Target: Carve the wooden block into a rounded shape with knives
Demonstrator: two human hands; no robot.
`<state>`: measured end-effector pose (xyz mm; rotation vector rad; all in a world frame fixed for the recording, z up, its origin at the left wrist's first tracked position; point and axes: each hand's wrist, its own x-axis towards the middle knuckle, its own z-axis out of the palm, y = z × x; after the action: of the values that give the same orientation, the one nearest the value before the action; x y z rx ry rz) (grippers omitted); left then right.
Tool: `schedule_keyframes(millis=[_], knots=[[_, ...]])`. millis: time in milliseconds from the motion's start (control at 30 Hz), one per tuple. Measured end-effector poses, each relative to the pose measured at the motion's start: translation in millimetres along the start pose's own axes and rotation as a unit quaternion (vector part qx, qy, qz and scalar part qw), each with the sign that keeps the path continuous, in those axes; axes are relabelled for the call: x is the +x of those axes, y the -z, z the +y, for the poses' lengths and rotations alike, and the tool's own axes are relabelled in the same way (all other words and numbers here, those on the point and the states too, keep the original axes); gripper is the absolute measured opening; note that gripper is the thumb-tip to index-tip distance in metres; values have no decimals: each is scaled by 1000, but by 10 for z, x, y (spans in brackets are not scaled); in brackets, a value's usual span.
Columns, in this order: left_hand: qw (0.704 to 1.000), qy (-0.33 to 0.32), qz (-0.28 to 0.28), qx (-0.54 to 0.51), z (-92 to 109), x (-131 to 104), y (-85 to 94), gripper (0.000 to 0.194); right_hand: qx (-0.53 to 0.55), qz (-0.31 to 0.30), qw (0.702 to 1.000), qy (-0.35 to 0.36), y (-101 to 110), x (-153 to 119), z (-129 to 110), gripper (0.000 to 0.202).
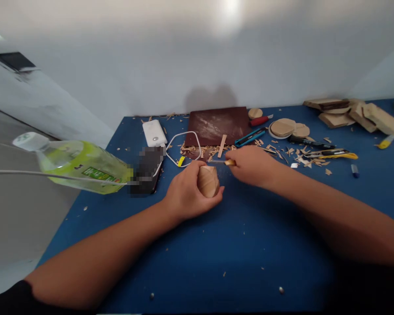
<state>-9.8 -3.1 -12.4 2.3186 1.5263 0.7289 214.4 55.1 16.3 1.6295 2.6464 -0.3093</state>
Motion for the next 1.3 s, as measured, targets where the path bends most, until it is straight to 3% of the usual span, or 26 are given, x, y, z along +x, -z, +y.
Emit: schedule_keyframes(millis=[100, 233, 467, 700, 867, 1067, 1167, 1300], knots=[[1000, 13, 9, 9, -8, -5, -19, 59, 20, -32, 998, 48, -40, -85, -154, 25], [999, 2, 27, 37, -1, -16, -36, 60, 21, -46, 998, 47, -93, -86, -185, 25], [997, 55, -5, 50, -44, 102, -58, 65, -21, -15, 1000, -15, -106, 68, -13, 27], [997, 70, -12, 34, -68, 139, -66, 66, -34, 7, 998, -44, -106, 69, -22, 31], [997, 73, -8, 21, -79, 151, -53, 65, -38, 18, 997, -72, -104, 75, 28, 31], [1000, 21, -15, -10, -50, 74, -5, 60, -52, 38, 983, -170, -16, 114, 302, 31], [1000, 25, -14, -13, -83, 62, -25, 63, -26, 81, 989, -119, -43, 110, 261, 29], [999, 21, -13, -37, -142, 53, -70, 65, 58, 53, 996, -32, -208, 111, 101, 21]])
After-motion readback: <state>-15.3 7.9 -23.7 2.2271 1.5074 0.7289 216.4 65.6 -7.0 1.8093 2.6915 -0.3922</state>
